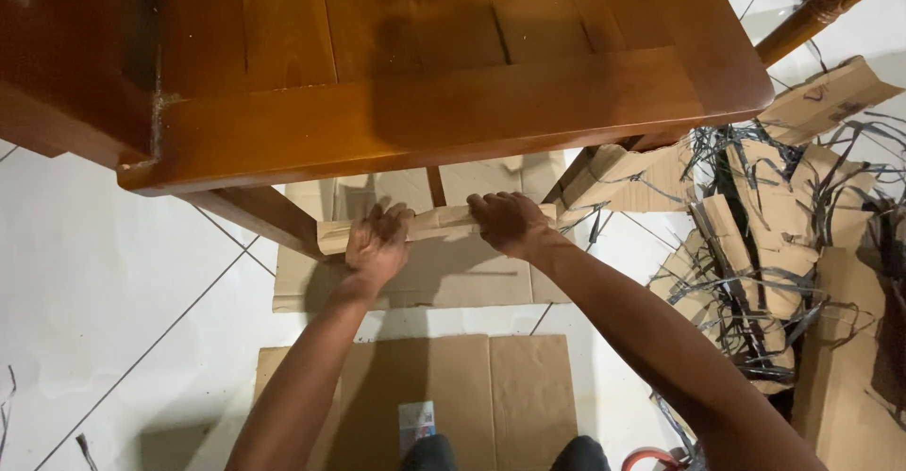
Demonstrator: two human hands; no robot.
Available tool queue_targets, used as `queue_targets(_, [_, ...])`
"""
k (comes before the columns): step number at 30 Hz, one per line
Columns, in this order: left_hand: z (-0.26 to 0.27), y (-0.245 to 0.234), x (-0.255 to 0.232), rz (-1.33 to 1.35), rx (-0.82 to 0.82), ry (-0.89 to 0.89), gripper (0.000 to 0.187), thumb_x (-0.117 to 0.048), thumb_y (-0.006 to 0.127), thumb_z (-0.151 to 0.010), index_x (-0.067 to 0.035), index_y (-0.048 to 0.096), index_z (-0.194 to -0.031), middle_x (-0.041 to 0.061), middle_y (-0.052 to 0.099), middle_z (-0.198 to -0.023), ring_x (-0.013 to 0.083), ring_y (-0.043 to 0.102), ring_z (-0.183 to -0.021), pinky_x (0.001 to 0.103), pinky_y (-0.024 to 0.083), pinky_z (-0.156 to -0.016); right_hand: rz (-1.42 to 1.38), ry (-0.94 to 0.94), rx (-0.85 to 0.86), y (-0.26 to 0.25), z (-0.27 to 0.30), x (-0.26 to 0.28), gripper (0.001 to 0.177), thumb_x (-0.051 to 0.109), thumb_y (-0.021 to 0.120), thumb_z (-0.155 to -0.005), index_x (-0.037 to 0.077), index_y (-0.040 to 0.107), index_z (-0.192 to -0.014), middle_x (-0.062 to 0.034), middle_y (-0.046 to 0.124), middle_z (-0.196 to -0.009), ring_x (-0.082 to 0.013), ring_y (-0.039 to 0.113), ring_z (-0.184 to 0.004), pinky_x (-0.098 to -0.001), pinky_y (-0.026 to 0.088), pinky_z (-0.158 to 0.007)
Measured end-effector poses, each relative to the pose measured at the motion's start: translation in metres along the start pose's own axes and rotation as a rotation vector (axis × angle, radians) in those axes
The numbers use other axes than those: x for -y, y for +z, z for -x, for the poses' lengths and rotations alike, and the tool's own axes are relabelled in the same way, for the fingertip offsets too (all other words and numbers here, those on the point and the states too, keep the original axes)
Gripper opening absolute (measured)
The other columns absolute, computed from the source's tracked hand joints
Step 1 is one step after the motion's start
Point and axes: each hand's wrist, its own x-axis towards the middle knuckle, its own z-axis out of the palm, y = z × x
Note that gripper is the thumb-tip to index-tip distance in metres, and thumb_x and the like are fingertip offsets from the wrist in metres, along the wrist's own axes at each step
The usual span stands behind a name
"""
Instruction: Wrapping wooden chair legs with cardboard and securing them with plastic cable ties
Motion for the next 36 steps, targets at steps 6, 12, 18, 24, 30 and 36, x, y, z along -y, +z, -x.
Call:
queue_targets(6, [-0.022, -0.031, -0.010, -0.016, 0.447, -0.177, 0.074, -0.037, 0.077, -0.082, -0.018, 0.048, -0.148, 0.010, 0.075, -0.114, 0.0319, 0.074, -0.105, 0.059, 0.042, -0.110, -0.147, -0.012, 0.143, -0.031, 0.008, -0.003, 0.040, 0.032, 0.064, -0.092, 0.017, 0.052, -0.127, -0.0105, 0.075, -0.103, -0.0329, 0.076, -0.096, -0.0464, 0.059, -0.083])
queue_targets(12, [-0.035, -0.060, -0.018, -0.050, 0.468, -0.121, 0.063, -0.042, 0.080, -0.081, -0.014, 0.055, -0.132, 0.008, 0.068, -0.096, 0.0279, 0.074, -0.088, 0.040, 0.057, -0.076, -0.203, 0.028, 0.326, -0.032, -0.010, -0.006, 0.045, 0.034, 0.062, -0.096, 0.024, 0.047, -0.137, -0.0090, 0.067, -0.128, -0.0388, 0.070, -0.113, -0.0559, 0.058, -0.089])
queue_targets(18, [-0.026, -0.045, -0.016, -0.061, 0.333, -0.123, 0.039, -0.040, 0.079, -0.078, -0.017, 0.061, -0.105, 0.002, 0.065, -0.090, 0.0235, 0.071, -0.082, 0.036, 0.056, -0.070, -0.203, -0.067, 0.279, -0.067, 0.005, -0.010, 0.042, 0.035, 0.062, -0.093, 0.019, 0.050, -0.130, -0.0094, 0.066, -0.119, -0.0335, 0.071, -0.110, -0.0497, 0.060, -0.087])
queue_targets(24, [-0.016, -0.022, -0.016, -0.196, 0.377, -0.192, 0.036, -0.045, 0.068, -0.083, -0.020, 0.050, -0.103, -0.006, 0.044, -0.090, 0.0122, 0.055, -0.081, 0.027, 0.039, -0.073, -0.088, -0.126, 0.278, -0.097, 0.015, -0.005, 0.038, 0.039, 0.061, -0.096, 0.014, 0.054, -0.125, -0.0086, 0.069, -0.116, -0.0276, 0.073, -0.109, -0.0422, 0.060, -0.087])
queue_targets(30, [-0.015, -0.022, -0.016, -0.230, 0.196, -0.123, 0.033, -0.036, 0.078, -0.069, -0.025, 0.058, -0.092, -0.003, 0.063, -0.079, 0.0174, 0.066, -0.078, 0.032, 0.052, -0.067, -0.246, -0.133, 0.125, -0.052, 0.007, -0.015, 0.050, 0.047, 0.060, -0.087, 0.014, 0.054, -0.125, -0.0091, 0.070, -0.112, -0.0319, 0.072, -0.106, -0.0459, 0.058, -0.090])
queue_targets(36, [-0.015, -0.023, -0.018, -0.307, 0.167, -0.112, 0.039, -0.039, 0.083, -0.063, -0.026, 0.059, -0.090, -0.005, 0.060, -0.080, 0.0150, 0.065, -0.077, 0.029, 0.052, -0.064, 0.074, 0.007, 0.104, -0.040, 0.016, -0.013, 0.067, 0.055, 0.065, -0.092, 0.016, 0.042, -0.141, -0.0059, 0.065, -0.123, -0.0253, 0.066, -0.118, -0.0398, 0.047, -0.103])
